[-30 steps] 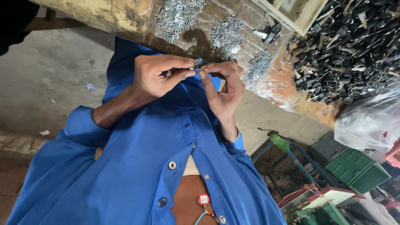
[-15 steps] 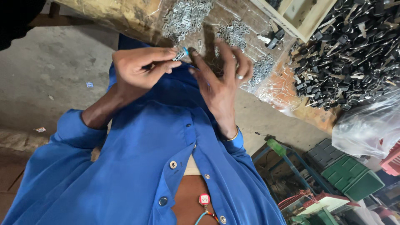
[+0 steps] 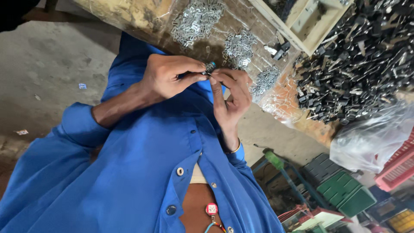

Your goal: The person sits at a workbench assembling small hardware parts. They hold a small cylindrical component with a blue band in one hand and repeatedly pick small metal hook-shaped pieces from the table, inserting and pressing them into the component one at a time, occasionally reaching into a compartmented tray for more pieces.

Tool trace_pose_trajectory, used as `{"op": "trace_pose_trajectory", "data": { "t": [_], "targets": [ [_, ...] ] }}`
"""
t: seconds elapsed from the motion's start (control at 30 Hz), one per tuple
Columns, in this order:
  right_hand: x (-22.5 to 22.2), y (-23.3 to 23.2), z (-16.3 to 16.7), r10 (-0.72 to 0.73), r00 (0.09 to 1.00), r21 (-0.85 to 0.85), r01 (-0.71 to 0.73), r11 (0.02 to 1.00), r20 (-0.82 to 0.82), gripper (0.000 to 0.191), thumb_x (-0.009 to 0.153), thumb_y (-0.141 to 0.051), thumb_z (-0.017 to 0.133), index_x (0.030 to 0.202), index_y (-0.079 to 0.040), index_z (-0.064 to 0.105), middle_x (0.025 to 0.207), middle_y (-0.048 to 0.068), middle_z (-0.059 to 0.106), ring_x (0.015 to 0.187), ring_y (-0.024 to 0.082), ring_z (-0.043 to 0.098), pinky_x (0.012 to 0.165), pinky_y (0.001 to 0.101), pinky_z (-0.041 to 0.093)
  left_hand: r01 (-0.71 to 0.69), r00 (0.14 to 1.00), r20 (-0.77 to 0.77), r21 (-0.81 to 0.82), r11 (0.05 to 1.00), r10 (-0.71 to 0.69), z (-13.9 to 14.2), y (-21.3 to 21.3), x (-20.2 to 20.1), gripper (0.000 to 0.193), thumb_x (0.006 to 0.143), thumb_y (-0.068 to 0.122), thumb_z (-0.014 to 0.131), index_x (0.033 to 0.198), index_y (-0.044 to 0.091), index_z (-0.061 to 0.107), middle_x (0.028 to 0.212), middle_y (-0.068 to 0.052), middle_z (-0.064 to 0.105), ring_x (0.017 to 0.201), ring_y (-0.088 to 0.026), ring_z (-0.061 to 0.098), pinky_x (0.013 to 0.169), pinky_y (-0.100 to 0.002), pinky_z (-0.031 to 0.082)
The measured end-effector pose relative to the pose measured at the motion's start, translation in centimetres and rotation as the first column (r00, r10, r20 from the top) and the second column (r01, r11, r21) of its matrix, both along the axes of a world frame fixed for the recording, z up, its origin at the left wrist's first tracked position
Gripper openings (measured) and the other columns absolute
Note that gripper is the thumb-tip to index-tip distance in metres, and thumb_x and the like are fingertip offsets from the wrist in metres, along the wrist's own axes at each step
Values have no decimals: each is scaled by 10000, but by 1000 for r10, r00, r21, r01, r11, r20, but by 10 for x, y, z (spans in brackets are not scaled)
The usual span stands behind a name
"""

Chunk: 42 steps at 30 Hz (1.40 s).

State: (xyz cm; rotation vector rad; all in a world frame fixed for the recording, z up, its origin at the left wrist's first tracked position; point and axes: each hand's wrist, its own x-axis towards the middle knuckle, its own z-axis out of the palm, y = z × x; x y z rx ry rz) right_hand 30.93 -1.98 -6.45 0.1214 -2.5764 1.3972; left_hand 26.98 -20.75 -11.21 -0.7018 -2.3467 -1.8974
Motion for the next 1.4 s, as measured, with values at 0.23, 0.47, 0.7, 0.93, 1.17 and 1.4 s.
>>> {"op": "trace_pose_trajectory", "data": {
  "t": [0.23, 0.47, 0.7, 0.93, 1.17, 1.4],
  "targets": [
    [10, -12, -2, -63, 990, -205, 88, 975, 124, 220, 957, 4, 803, 1090, -38, 632, 1032, 77, 700, 928, 162, 714, 872, 297, 599, 28, 998, -55, -59, 998, -31, -4, -10, 11, 178, 930, 60, 836, 1078, 24, 745, 1098, -120, 772, 932, -257, 781, 753, -326, 630],
    [-17, 39, 35, 100, 967, 206, -150, 967, 234, 404, 756, -166, 962, 1081, -75, 740, 878, -2, 756, 763, 158, 574, 858, 335, 381, 72, 968, -234, -65, 995, -85, 14, 7, -4, 192, 916, 50, 844, 1079, 60, 742, 1101, -105, 766, 914, -262, 778, 742, -346, 638],
    [-38, 95, 56, 320, 916, -106, -302, 947, 242, 310, 714, -228, 964, 907, -114, 750, 866, 3, 721, 873, 150, 607, 876, 334, 399, 253, 929, -253, -104, 962, -272, 54, 50, -25, 364, 780, -14, 849, 1133, 68, 811, 951, -113, 755, 722, -263, 718, 605, -379, 574],
    [-51, 156, 79, -241, 970, 640, 203, 741, -29, 333, 797, -146, 935, 1101, -74, 821, 968, 60, 632, 992, 275, 550, 887, 457, 392, 200, 956, -233, 76, 977, -177, 83, 82, -32, 328, 874, 22, 882, 1159, 38, 721, 1088, -103, 748, 925, -249, 767, 775, -332, 624],
    [-38, 174, 70, -131, 991, -607, 88, 790, -26, 200, 904, -67, 824, 1041, -30, 684, 1121, 106, 624, 1078, 238, 629, 999, 424, 503, 162, 956, -251, 15, 987, -153, 103, 84, -39, 355, 871, 56, 877, 1194, 39, 730, 1129, -97, 764, 933, -245, 772, 773, -337, 612],
    [-18, 149, 56, 90, 987, -849, 70, 524, 137, 164, 926, 49, 761, 1054, 12, 665, 1021, 132, 666, 872, 237, 684, 754, 346, 582, 136, 970, -208, 33, 990, -127, 107, 95, -43, 350, 880, 43, 868, 1202, 49, 730, 1122, -92, 772, 950, -240, 776, 800, -340, 618]
  ]
}}
